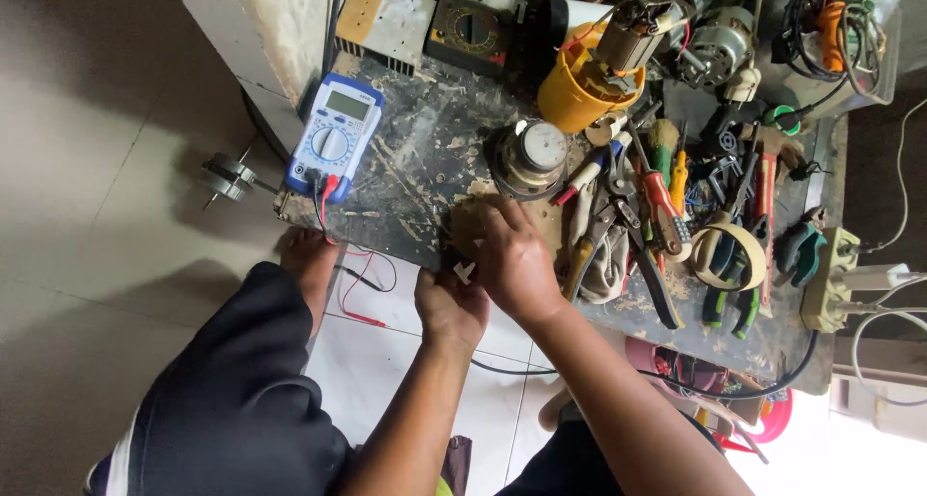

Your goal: A person disassembles a light bulb using pliers and a screwdriver on a cluttered workbench.

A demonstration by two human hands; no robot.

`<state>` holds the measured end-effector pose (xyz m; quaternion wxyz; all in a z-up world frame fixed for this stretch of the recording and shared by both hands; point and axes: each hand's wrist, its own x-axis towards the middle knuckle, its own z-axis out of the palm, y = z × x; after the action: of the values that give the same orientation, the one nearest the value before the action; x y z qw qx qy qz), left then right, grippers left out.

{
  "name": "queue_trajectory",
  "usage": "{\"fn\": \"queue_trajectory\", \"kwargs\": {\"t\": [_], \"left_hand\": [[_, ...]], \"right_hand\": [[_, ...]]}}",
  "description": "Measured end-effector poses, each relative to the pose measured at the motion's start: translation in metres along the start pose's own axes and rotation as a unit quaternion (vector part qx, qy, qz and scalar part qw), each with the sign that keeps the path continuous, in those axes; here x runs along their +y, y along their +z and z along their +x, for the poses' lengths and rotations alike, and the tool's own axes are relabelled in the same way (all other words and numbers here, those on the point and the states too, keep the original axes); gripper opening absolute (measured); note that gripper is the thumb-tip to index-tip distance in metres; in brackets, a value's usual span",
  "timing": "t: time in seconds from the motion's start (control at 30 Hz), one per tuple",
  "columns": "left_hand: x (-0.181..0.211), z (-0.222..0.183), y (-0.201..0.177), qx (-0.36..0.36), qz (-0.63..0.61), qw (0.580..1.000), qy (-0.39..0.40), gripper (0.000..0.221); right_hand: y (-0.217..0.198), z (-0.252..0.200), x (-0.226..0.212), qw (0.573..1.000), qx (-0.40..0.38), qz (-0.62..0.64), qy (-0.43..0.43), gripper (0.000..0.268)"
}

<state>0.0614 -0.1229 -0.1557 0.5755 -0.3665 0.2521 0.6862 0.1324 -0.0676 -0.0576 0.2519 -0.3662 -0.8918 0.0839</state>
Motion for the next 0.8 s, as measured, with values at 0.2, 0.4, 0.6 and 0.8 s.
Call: {"fn": "queue_trajectory", "kwargs": {"t": [0.2,0.4,0.6,0.8], "left_hand": [[0.004,-0.012,0.006,-0.031,0.019,0.999,-0.01,0.029],[-0.002,0.047,-0.055,0.004,0.358,0.921,0.151,0.024],[0.009,-0.014,-0.008,-0.067,0.0,0.998,-0.019,0.016],[0.021,-0.052,0.022,-0.077,0.08,0.994,-0.02,0.023]], "right_hand": [[-0.006,0.011,-0.024,0.996,0.001,-0.064,-0.069,0.035],[-0.013,-0.031,-0.057,0.998,-0.058,0.005,-0.038,0.024],[-0.031,-0.021,-0.058,0.999,0.006,-0.003,-0.049,0.029],[-0.038,-0.034,-0.072,0.997,0.008,0.043,-0.066,0.029]]}}
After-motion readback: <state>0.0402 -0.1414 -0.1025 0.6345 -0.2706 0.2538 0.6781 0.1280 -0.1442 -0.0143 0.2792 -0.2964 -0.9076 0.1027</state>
